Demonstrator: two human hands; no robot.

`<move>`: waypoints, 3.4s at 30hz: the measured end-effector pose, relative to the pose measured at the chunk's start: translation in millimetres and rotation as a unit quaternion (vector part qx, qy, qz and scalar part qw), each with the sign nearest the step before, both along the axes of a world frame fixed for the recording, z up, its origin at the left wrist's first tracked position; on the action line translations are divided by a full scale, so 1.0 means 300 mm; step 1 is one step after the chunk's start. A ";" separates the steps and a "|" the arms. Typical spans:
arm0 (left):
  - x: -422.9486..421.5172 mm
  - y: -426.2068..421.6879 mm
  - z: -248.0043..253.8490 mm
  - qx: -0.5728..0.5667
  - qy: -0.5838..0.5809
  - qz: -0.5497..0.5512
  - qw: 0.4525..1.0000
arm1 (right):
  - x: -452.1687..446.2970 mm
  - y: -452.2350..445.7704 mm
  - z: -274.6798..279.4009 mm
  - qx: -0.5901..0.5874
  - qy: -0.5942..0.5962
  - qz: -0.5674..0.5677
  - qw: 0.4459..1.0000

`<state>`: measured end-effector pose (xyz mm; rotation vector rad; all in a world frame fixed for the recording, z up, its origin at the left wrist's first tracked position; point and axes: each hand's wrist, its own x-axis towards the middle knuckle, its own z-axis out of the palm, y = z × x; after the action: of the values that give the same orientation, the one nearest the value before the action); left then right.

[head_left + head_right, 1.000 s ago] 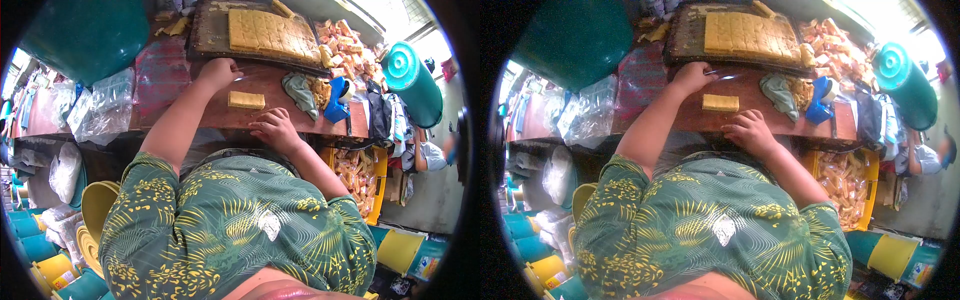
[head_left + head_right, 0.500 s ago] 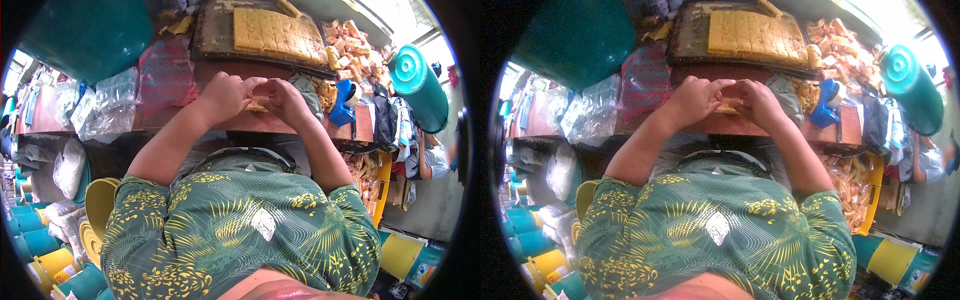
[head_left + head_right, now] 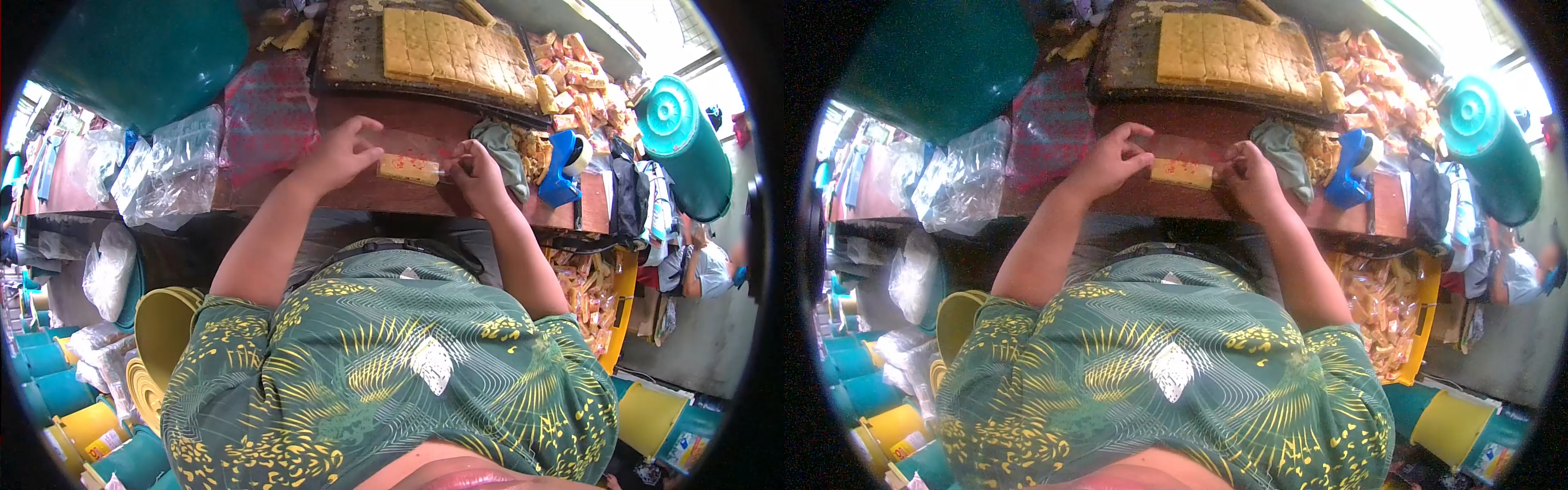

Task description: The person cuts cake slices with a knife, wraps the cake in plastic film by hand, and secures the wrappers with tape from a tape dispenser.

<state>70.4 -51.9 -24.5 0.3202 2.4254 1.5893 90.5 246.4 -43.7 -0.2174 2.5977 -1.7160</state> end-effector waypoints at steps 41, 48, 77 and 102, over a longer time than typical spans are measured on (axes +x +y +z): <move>0.078 0.091 0.119 -0.487 0.238 -0.098 0.835 | 0.078 -0.050 0.112 0.491 0.139 0.044 0.859; 0.162 0.140 -0.042 -0.102 0.160 0.010 0.982 | 0.280 -0.058 0.007 0.374 0.187 0.037 0.908; 0.056 0.285 -0.045 -0.075 0.233 -0.208 0.947 | 0.135 0.700 0.144 -0.009 -0.086 -0.324 0.942; 0.050 0.259 -0.080 -0.021 0.252 -0.207 0.945 | 0.170 0.014 0.022 0.045 0.075 0.033 0.996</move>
<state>85.3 26.0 -48.6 1.2728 2.4864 1.3842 141.5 250.6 -37.1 -0.4417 2.7300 -1.6165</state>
